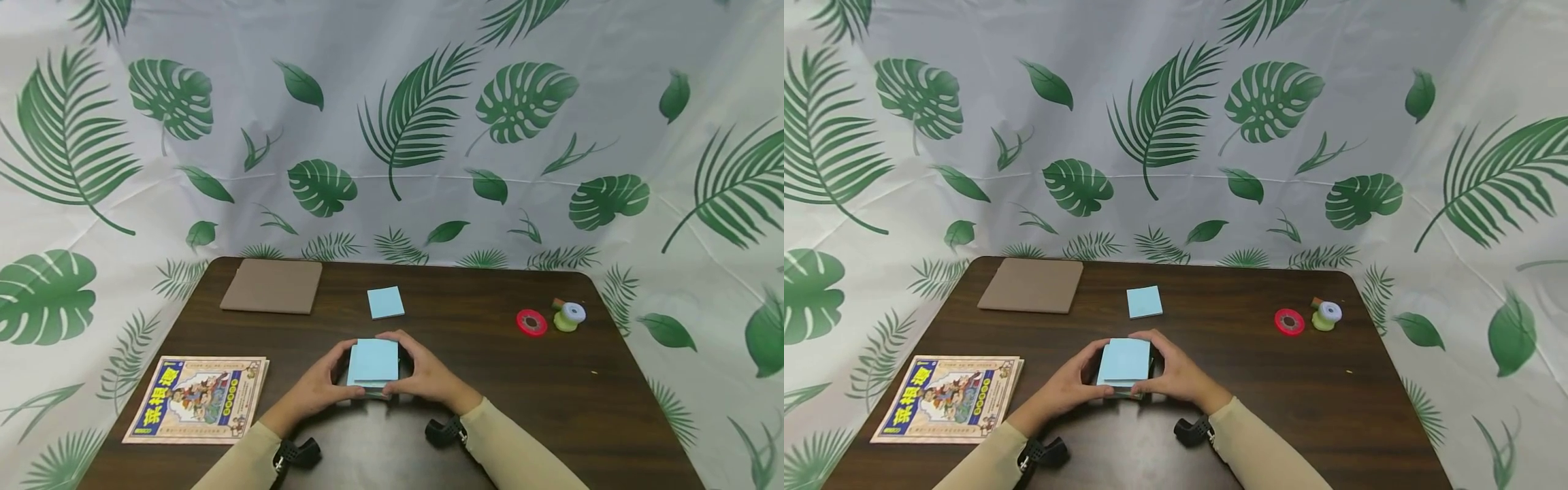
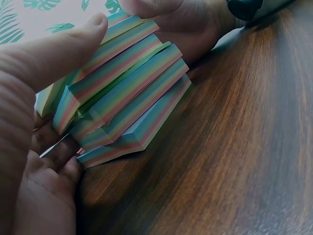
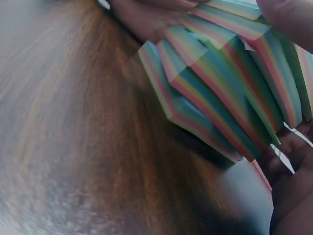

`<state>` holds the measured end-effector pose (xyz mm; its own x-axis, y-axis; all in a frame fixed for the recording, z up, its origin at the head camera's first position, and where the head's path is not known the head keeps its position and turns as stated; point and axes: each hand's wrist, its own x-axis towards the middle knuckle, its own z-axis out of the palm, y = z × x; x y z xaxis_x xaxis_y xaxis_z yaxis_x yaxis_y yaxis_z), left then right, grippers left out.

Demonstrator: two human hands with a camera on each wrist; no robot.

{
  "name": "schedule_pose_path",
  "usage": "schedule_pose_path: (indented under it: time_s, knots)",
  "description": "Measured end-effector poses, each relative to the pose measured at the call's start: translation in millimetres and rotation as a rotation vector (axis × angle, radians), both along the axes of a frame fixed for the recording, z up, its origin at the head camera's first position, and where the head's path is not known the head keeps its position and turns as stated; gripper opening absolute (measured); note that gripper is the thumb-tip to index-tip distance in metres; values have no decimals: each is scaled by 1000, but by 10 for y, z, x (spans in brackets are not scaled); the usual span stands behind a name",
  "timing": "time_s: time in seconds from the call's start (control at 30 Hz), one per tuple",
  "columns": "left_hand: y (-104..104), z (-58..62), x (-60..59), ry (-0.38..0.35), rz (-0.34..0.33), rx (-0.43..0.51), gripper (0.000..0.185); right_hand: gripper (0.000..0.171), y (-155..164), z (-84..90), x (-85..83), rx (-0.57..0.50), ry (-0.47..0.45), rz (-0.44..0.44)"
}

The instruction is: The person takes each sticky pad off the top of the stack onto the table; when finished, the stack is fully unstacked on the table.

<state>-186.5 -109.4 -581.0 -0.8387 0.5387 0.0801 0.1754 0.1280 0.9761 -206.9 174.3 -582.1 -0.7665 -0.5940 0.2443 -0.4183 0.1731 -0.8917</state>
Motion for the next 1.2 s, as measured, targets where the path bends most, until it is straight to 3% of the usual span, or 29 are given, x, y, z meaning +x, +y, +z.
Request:
schedule_pose_path:
  time_s: [0.17,0.37,0.63,0.87,1.2]
  knots:
    - [6,13,4,-27,2,4,88,89,15,-9,-15,-38,-48,-9]
    - [3,9,-9,-36,-6,9,89,87,41,9,-58,-154,-141,21]
    - [-2,-4,-16,-32,-4,11,89,63,96,36,-103,-258,-253,58]
    - [-13,1,-15,10,5,-20,90,40,112,23,-99,-277,-305,26]
    - [-6,-14,-13,-10,-18,13,92,36,162,-33,-133,-445,-335,-87]
